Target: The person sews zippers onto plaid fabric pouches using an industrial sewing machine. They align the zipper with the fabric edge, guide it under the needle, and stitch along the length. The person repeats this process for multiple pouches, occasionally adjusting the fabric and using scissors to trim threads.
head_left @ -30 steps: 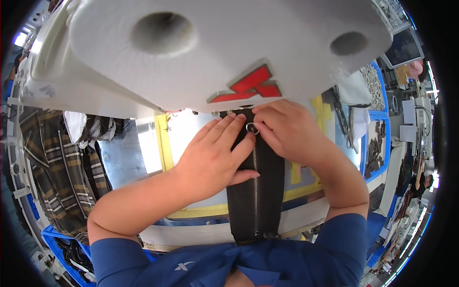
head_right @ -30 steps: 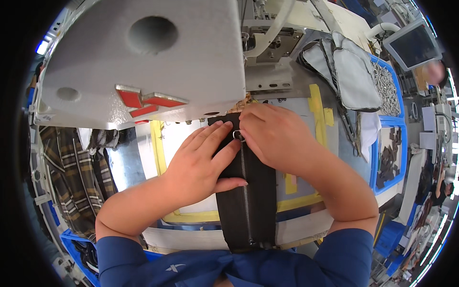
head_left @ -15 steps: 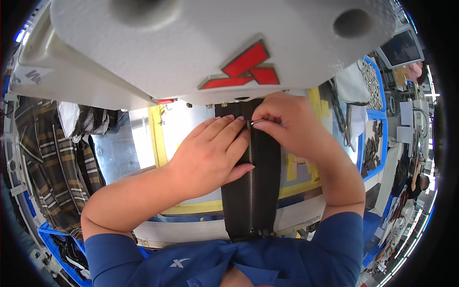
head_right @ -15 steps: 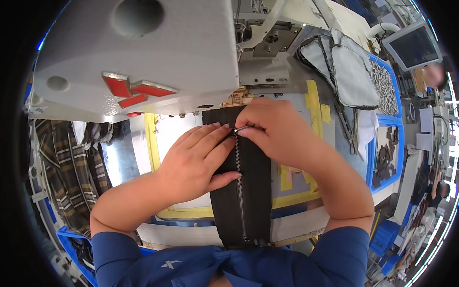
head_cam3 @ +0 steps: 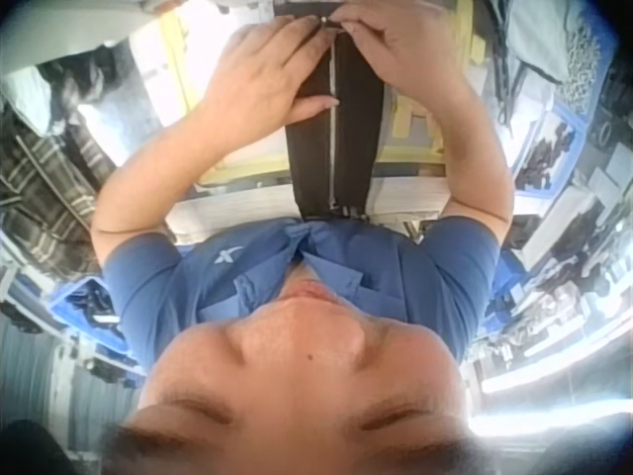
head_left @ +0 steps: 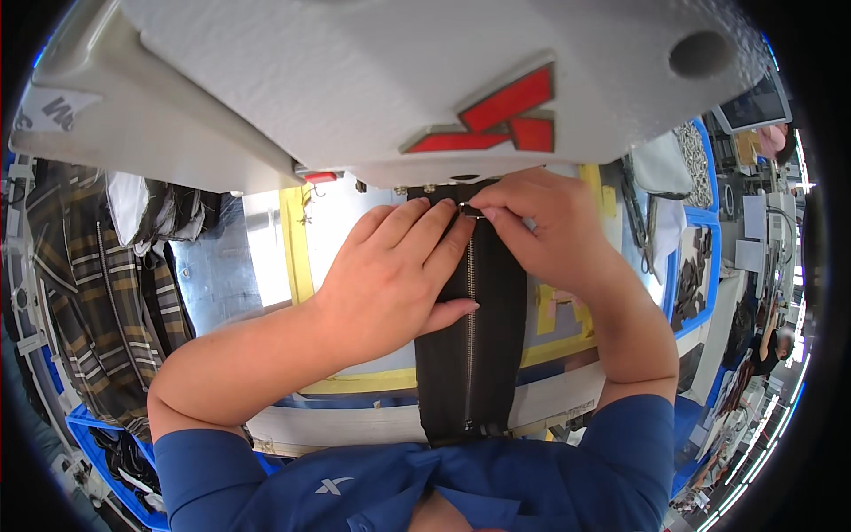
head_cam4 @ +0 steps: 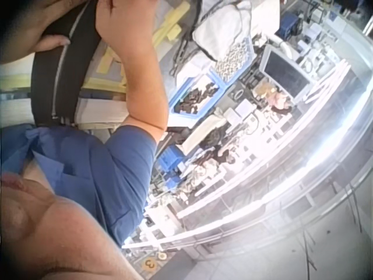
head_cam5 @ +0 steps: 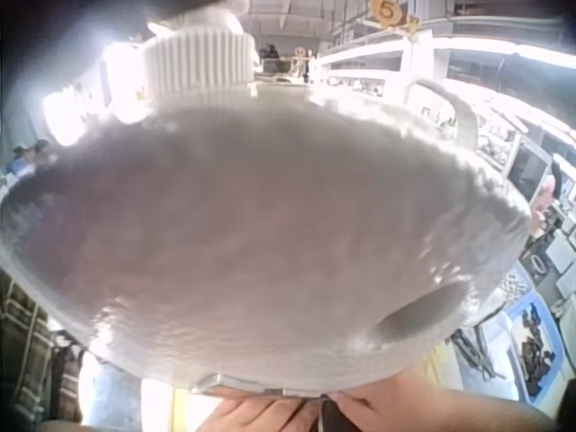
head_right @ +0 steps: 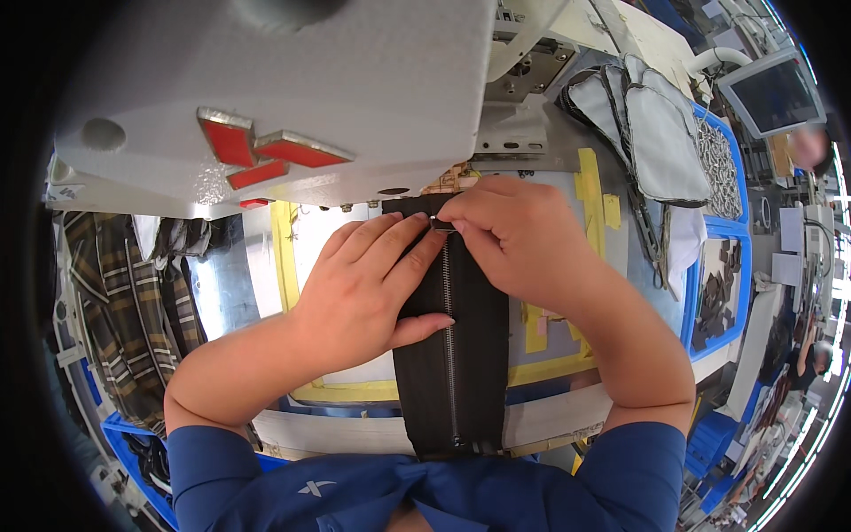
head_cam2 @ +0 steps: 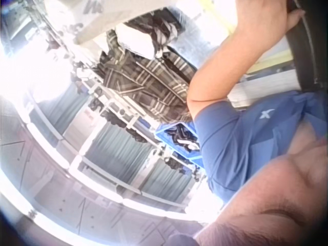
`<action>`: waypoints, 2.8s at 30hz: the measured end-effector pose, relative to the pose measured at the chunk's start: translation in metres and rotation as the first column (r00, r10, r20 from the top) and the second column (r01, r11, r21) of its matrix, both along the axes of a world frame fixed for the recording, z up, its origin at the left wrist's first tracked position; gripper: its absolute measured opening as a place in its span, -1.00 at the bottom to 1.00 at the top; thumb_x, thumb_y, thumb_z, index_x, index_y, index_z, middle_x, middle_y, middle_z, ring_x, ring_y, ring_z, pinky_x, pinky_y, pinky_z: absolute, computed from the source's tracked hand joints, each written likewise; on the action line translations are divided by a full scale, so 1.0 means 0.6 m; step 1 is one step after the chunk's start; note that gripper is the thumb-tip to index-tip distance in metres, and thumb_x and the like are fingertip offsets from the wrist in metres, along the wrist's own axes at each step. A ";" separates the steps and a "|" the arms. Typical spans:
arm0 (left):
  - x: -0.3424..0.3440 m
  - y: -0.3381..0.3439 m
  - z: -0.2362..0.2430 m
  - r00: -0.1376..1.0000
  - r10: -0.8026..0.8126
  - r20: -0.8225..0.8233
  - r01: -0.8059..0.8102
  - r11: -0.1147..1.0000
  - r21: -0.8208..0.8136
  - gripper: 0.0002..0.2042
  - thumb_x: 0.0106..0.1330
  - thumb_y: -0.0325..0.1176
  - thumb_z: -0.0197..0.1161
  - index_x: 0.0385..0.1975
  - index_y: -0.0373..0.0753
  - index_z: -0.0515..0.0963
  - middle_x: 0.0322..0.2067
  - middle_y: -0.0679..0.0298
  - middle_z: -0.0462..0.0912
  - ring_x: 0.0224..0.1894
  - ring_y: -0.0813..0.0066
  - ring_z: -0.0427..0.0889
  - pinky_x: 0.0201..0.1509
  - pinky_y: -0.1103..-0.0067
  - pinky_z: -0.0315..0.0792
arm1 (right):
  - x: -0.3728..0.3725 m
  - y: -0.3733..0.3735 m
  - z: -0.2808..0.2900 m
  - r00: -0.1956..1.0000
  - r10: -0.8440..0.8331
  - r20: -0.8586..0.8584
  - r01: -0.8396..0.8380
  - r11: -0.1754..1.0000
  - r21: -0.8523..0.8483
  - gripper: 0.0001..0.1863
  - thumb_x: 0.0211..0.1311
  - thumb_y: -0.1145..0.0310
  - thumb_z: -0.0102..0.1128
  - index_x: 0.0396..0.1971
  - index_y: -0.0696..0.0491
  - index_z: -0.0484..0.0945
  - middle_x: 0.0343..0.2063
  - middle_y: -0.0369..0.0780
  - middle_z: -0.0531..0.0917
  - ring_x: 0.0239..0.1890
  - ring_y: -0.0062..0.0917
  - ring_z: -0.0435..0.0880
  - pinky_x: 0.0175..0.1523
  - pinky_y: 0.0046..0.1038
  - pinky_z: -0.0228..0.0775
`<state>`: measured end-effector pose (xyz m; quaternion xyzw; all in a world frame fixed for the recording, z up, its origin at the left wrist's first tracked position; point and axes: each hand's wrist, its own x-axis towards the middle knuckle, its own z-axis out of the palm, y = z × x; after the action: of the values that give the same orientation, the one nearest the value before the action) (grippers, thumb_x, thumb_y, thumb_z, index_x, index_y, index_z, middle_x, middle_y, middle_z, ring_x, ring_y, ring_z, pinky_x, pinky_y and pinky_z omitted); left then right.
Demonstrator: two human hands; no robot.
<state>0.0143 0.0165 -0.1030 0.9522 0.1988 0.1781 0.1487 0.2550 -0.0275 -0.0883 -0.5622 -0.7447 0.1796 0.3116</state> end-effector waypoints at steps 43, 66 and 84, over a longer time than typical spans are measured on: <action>0.004 0.012 -0.012 0.997 0.051 0.059 -0.045 0.995 -0.094 -0.22 -0.01 0.06 0.65 0.21 -0.26 0.67 0.28 0.20 0.66 -0.05 0.19 0.61 0.16 0.32 0.48 | -0.015 -0.010 -0.001 0.922 -0.034 0.385 -0.014 0.992 0.122 -0.77 0.31 0.38 0.36 -0.09 0.10 0.79 -0.15 -0.22 0.82 -0.07 -0.33 0.78 0.12 -0.22 0.54; -0.043 0.062 -0.005 0.995 0.085 0.043 -0.071 0.963 -0.259 -0.21 0.01 0.11 0.64 0.22 -0.26 0.69 0.15 0.14 0.76 0.07 0.13 0.67 0.28 0.31 0.44 | -0.066 0.027 -0.020 0.894 -0.073 0.442 0.001 0.987 0.161 -0.84 0.36 0.33 0.37 -0.14 0.02 0.79 -0.33 -0.26 0.79 -0.15 -0.29 0.78 0.08 -0.21 0.55; -0.040 0.034 0.001 0.996 0.072 -0.056 -0.072 0.997 0.000 -0.14 0.17 0.18 0.52 0.31 -0.41 0.57 0.26 0.05 0.65 0.23 0.14 0.61 0.25 0.32 0.47 | -0.070 0.016 -0.016 0.857 -0.050 0.513 -0.035 0.987 0.156 -0.75 0.31 0.31 0.37 -0.09 0.08 0.74 -0.22 -0.21 0.79 -0.11 -0.32 0.79 0.07 -0.23 0.55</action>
<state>-0.0095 0.0368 -0.1022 0.9489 0.2372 0.1564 0.1375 0.2130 -0.0180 -0.0980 -0.5658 -0.8106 -0.0387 0.1456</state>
